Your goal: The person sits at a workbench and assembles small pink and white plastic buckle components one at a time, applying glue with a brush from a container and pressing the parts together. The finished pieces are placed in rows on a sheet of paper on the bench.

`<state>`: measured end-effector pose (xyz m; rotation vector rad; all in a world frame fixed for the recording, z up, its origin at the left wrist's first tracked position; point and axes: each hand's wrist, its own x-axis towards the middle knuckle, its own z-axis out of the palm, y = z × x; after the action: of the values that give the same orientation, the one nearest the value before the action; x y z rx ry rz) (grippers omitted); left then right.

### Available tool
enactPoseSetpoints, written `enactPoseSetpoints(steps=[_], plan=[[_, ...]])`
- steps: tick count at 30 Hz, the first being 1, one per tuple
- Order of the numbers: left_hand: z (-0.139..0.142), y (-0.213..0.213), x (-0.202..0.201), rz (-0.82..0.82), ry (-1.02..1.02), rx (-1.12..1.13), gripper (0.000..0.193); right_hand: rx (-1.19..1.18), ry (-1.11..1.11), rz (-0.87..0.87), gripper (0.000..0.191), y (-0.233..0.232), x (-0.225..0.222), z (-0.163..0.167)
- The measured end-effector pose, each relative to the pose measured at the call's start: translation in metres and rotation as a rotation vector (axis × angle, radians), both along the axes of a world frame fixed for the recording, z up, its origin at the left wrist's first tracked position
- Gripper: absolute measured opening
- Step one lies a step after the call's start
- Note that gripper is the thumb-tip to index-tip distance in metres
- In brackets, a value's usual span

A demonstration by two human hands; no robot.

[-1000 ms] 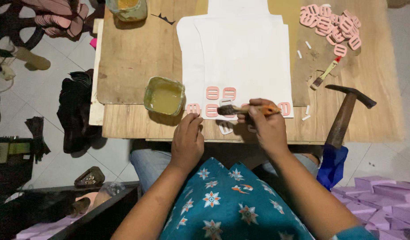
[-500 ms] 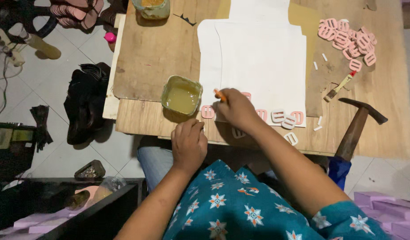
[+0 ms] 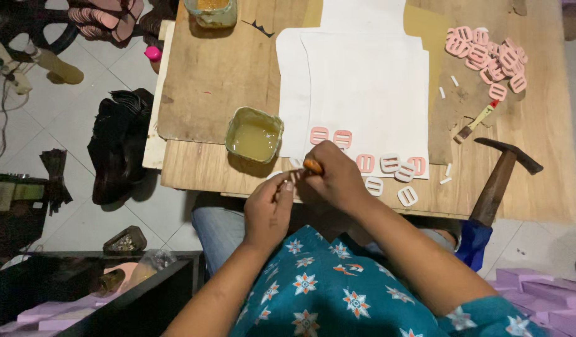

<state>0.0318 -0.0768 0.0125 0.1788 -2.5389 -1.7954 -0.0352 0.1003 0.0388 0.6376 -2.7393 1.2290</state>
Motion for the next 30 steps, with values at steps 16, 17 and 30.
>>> enactPoseSetpoints(steps=[16,17,30], plan=[[0.004,-0.002,0.000,0.092,-0.365,0.897,0.048,-0.376,-0.263,-0.112,0.029,0.040,0.012,0.014],[0.002,-0.005,0.002,0.122,-0.372,0.894,0.047,-0.410,-0.331,-0.112,0.032,0.038,0.003,0.012],[-0.020,-0.032,0.045,0.245,-0.290,0.681,0.043,-0.750,-0.733,-0.342,0.046,-0.044,-0.131,0.001]])
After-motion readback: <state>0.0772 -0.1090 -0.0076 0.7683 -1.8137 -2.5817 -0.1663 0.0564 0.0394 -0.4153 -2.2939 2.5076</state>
